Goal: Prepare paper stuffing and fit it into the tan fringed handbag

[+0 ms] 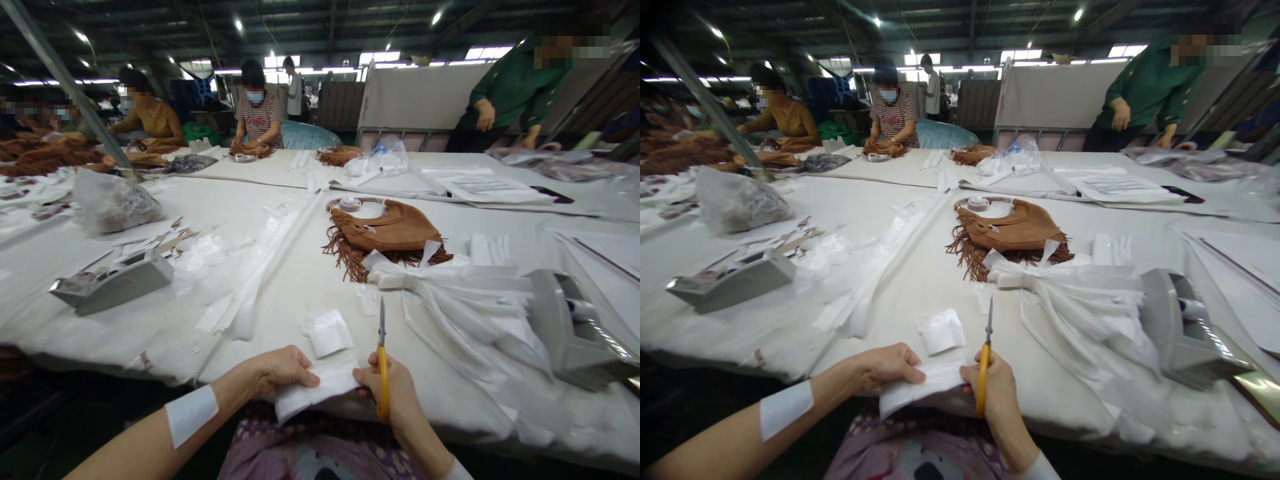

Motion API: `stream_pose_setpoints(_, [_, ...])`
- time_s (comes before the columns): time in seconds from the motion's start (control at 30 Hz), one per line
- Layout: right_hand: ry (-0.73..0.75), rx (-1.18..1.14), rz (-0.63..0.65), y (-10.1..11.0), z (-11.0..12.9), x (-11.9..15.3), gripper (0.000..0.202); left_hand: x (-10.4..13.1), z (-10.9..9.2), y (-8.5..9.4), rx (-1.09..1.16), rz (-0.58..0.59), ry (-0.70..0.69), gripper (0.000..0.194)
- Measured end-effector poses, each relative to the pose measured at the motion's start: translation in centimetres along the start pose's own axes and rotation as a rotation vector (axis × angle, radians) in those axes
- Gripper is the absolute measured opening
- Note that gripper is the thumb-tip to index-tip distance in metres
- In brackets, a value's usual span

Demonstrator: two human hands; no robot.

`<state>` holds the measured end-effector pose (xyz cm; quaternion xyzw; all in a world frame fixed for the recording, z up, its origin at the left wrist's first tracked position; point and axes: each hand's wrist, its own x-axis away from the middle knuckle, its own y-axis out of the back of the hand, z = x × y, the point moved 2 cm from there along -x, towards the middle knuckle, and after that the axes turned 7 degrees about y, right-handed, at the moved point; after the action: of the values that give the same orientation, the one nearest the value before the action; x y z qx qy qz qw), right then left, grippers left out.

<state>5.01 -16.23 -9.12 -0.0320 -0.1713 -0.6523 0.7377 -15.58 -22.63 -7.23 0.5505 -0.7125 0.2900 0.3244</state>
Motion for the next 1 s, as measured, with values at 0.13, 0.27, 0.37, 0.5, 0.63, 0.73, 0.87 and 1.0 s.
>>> stream_pose_setpoints(0.13, [-0.033,0.028,-0.011,-0.1,0.7,-0.5,0.031,0.1,-0.5,0.4,0.021,0.014,0.012,0.041])
stream_pose_setpoints(0.27, [-0.067,0.079,-0.025,-0.3,1.4,-1.0,0.031,0.0,-0.7,0.7,0.027,-0.002,0.016,0.036])
stream_pose_setpoints(0.37, [-0.081,0.092,-0.024,-0.4,1.7,-1.3,0.029,-0.5,-0.5,0.8,0.024,-0.053,0.019,0.028])
stream_pose_setpoints(0.5, [-0.067,0.089,-0.001,-0.5,1.5,-1.6,0.029,-1.3,-0.4,0.7,0.025,-0.105,0.019,0.019])
stream_pose_setpoints(0.63, [-0.045,0.109,0.029,-0.6,0.9,-2.1,0.027,-1.7,-0.4,0.7,0.029,-0.139,0.028,0.014])
stream_pose_setpoints(0.73, [-0.036,0.130,0.056,-0.6,1.0,-2.5,0.023,-1.9,-0.4,0.6,0.030,-0.141,0.035,0.013])
stream_pose_setpoints(0.87, [0.024,0.192,0.092,0.5,1.9,-2.5,0.029,-1.9,-0.5,0.5,0.030,-0.134,0.032,0.012])
stream_pose_setpoints(1.0, [0.084,0.274,0.166,3.0,2.0,0.1,0.042,-1.7,-0.6,0.5,0.039,-0.124,0.023,0.012])
